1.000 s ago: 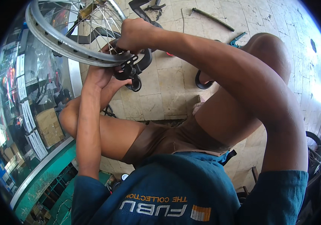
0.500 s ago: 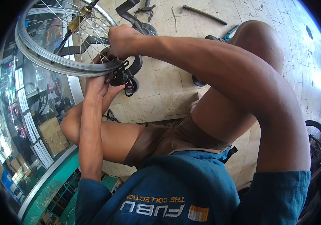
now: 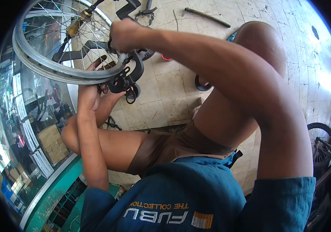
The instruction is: Adjusting the spokes of a bicycle wheel on a truing stand to align the rim.
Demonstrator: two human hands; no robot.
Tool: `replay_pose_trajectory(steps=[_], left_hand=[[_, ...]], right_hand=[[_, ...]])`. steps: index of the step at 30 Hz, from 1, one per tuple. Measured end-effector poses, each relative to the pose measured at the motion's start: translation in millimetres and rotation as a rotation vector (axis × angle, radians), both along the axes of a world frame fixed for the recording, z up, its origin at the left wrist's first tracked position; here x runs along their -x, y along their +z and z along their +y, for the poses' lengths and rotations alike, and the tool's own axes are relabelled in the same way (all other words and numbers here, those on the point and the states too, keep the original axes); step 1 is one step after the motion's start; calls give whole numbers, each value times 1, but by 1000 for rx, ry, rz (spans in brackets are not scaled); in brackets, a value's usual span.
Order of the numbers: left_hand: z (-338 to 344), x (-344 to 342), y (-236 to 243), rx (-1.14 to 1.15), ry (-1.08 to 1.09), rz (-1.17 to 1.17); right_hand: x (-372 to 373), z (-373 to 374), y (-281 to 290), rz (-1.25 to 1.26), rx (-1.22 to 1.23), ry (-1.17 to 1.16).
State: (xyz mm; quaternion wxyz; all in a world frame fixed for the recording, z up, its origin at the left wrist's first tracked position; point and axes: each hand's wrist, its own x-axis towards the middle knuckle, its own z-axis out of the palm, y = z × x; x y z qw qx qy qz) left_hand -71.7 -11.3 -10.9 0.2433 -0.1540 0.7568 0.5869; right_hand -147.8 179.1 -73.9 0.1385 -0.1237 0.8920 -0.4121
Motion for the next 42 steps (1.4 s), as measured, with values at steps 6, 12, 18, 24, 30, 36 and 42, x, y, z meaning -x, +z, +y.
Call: replay_pose_trajectory(steps=[6,12,18,24,30,36,42], left_hand=[[-20,0,-22,-156,34,18],[-18,10,-26,-215,-1,34],[-24,17,-62,-471,1,-9],[-20,18,-60,-525,-21,-46],[-4,2,-45,-369,33,-4],[14,-8,-40,-102,196,71],[-5,-7,-37,74,52,43]], right_hand=[[-12,18,25,-105,0,101],[-33,-3,45,-222,-34,45],[-44,-8,46,-81,22,-47],[-40,-5,33,-154,88,-71],[-41,-4,29,-111,78,-38],[-36,-6,25,-147,127,-84],[-26,-8,10,-232,115,-70]])
